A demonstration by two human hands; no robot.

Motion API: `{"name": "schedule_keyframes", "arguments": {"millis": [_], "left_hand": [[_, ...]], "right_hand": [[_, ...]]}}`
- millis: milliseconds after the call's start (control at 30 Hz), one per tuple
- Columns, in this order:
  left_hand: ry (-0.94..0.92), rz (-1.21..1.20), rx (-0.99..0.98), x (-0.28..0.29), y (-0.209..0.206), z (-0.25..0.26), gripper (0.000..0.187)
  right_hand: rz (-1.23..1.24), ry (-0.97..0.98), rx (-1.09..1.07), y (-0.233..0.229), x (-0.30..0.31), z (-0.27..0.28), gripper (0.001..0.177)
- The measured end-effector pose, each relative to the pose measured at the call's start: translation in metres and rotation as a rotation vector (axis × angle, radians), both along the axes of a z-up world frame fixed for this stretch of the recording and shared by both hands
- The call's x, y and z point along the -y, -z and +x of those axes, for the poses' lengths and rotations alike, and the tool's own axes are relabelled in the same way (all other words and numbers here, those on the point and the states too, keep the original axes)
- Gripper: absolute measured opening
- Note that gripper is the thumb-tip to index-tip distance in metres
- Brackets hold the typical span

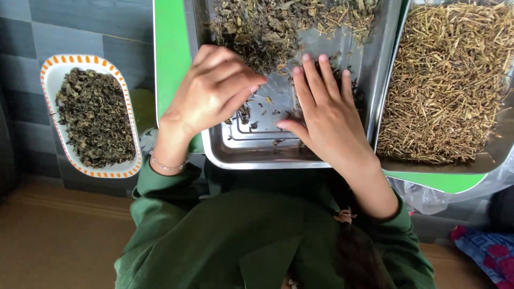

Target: Sorting dried tea leaves by hand to remove stems and debris into separate containers.

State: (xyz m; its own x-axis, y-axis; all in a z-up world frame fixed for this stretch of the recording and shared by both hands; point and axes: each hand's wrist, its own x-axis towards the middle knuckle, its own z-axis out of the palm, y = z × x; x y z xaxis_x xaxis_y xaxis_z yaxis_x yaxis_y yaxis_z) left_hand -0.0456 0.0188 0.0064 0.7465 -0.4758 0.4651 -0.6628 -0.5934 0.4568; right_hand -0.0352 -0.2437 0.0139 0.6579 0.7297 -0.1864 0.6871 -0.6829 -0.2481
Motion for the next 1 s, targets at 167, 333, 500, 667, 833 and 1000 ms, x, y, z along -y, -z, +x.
{"name": "schedule_keyframes", "arguments": {"millis": [167, 333, 500, 667, 833, 1000], "left_hand": [[-0.028, 0.005, 0.028, -0.003, 0.001, -0.001, 0.007], [-0.05, 0.008, 0.029, -0.004, 0.002, -0.003, 0.007], [-0.033, 0.012, 0.003, -0.004, -0.003, -0.003, 0.012], [-0.051, 0.044, 0.0, -0.003, 0.001, -0.004, 0.012], [-0.059, 0.066, -0.003, -0.002, 0.002, -0.005, 0.012], [-0.064, 0.045, 0.015, -0.002, 0.002, -0.006, 0.01]], "right_hand": [[-0.035, 0.033, -0.081, -0.024, 0.008, -0.014, 0.085], [0.001, 0.046, -0.076, -0.029, 0.005, -0.009, 0.074], [0.022, 0.126, 0.268, -0.008, 0.017, 0.004, 0.033], [0.094, 0.161, 0.329, 0.007, 0.009, 0.011, 0.004], [0.032, 0.205, 0.313, 0.009, 0.001, 0.009, 0.013], [0.069, 0.215, 0.236, 0.004, 0.004, 0.011, 0.01]]}}
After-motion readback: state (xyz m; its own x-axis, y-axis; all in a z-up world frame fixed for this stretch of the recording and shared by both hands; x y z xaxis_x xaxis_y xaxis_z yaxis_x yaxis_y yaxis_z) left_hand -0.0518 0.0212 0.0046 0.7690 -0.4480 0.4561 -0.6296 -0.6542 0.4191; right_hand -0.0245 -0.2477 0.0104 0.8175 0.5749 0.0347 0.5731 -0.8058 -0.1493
